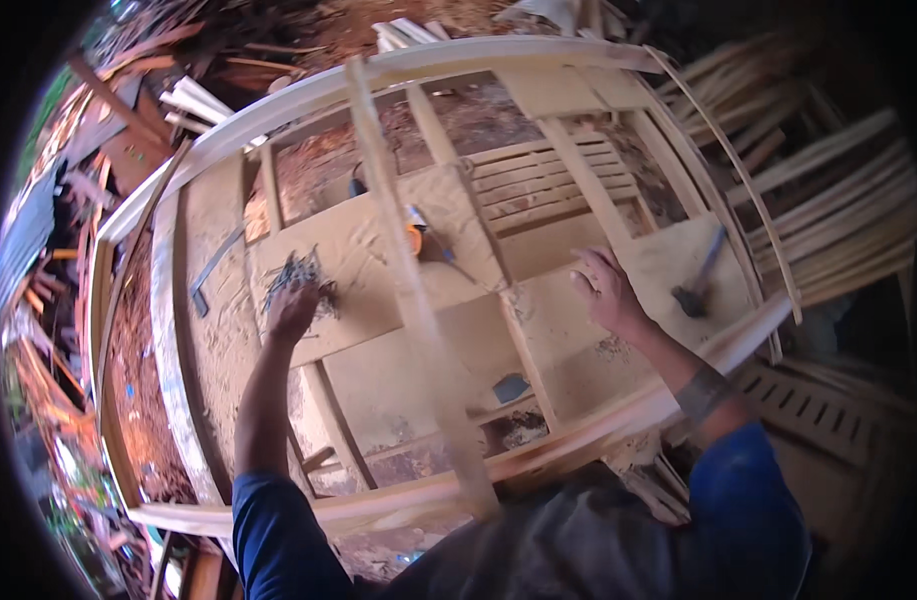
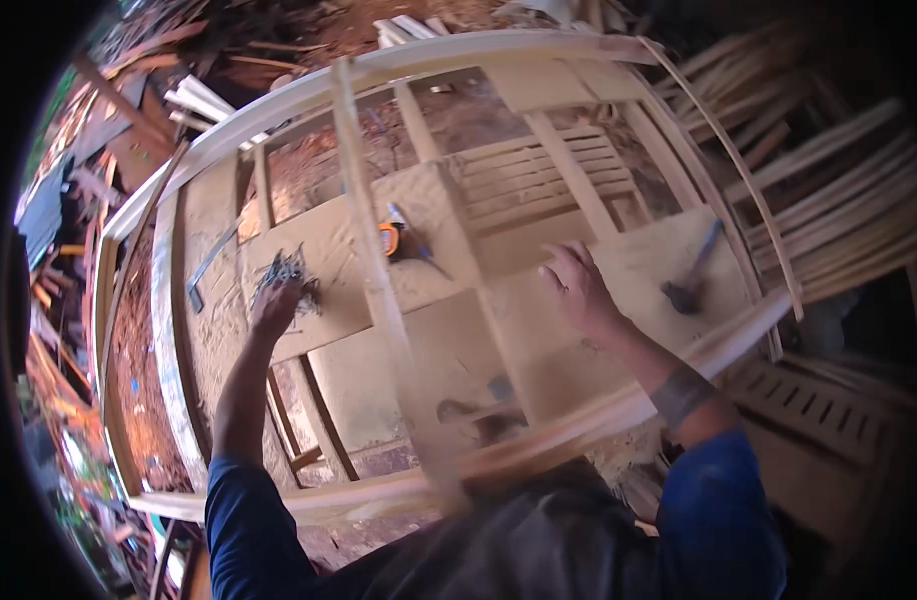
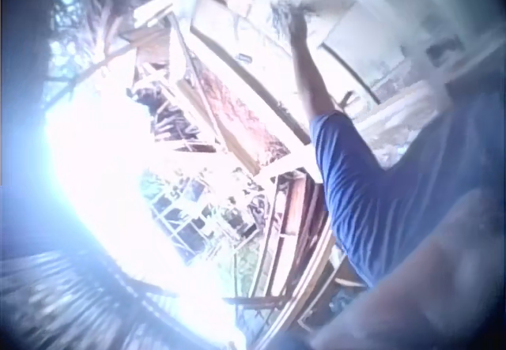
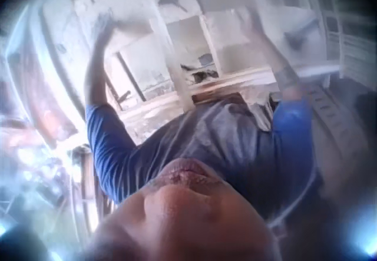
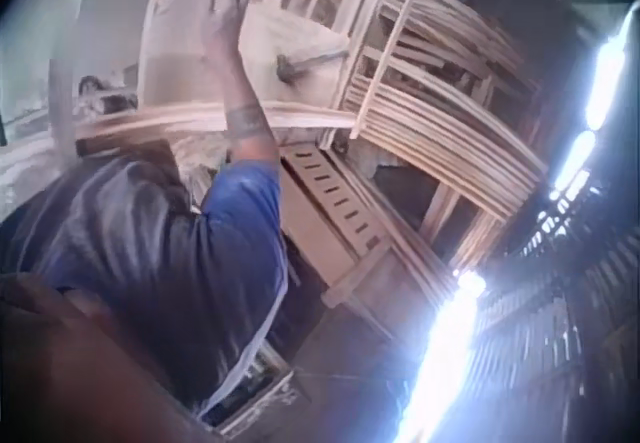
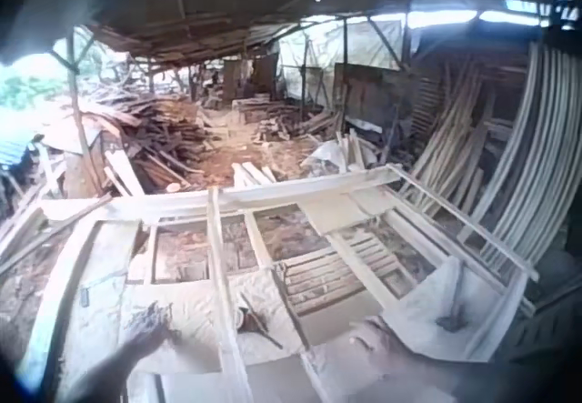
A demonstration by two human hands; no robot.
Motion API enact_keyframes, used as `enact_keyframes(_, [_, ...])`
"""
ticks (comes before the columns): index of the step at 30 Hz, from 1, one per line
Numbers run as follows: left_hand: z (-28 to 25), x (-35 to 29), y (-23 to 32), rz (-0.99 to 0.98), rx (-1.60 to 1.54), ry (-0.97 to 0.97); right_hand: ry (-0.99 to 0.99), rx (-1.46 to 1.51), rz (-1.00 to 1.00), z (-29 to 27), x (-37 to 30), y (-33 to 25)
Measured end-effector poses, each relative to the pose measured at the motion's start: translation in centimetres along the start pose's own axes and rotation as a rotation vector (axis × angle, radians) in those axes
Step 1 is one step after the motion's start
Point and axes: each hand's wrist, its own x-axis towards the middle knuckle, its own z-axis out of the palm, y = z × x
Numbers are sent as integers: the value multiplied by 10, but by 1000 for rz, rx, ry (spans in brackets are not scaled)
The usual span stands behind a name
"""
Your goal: The person assembles a wooden frame by hammering slats together, measuring the dimensions with a tape measure and marking with a pen, and then uses a power sander on the edges of the frame.
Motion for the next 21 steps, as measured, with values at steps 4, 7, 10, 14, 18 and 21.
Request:
enact_keyframes(4, [-14, 7, -15, 7, -56, -3, 43, 23, 52, -49, -33, 24])
enact_keyframes(7, [-29, 11, 6, -140, -96, 44, 77, 169, 225, -72, -55, 58])
enact_keyframes(10, [-52, 13, 35, -300, -114, 377, 67, 243, 321, -83, -68, 84])
enact_keyframes(14, [-46, -6, 36, -621, -194, 358, -46, 164, 216, -87, -61, 112])
enact_keyframes(18, [-44, -36, 33, -930, -730, 481, -191, 267, 205, -87, -35, 136])
enact_keyframes(21, [-66, -31, 76, -1025, -1101, 752, -242, 226, 163, -107, -26, 156])
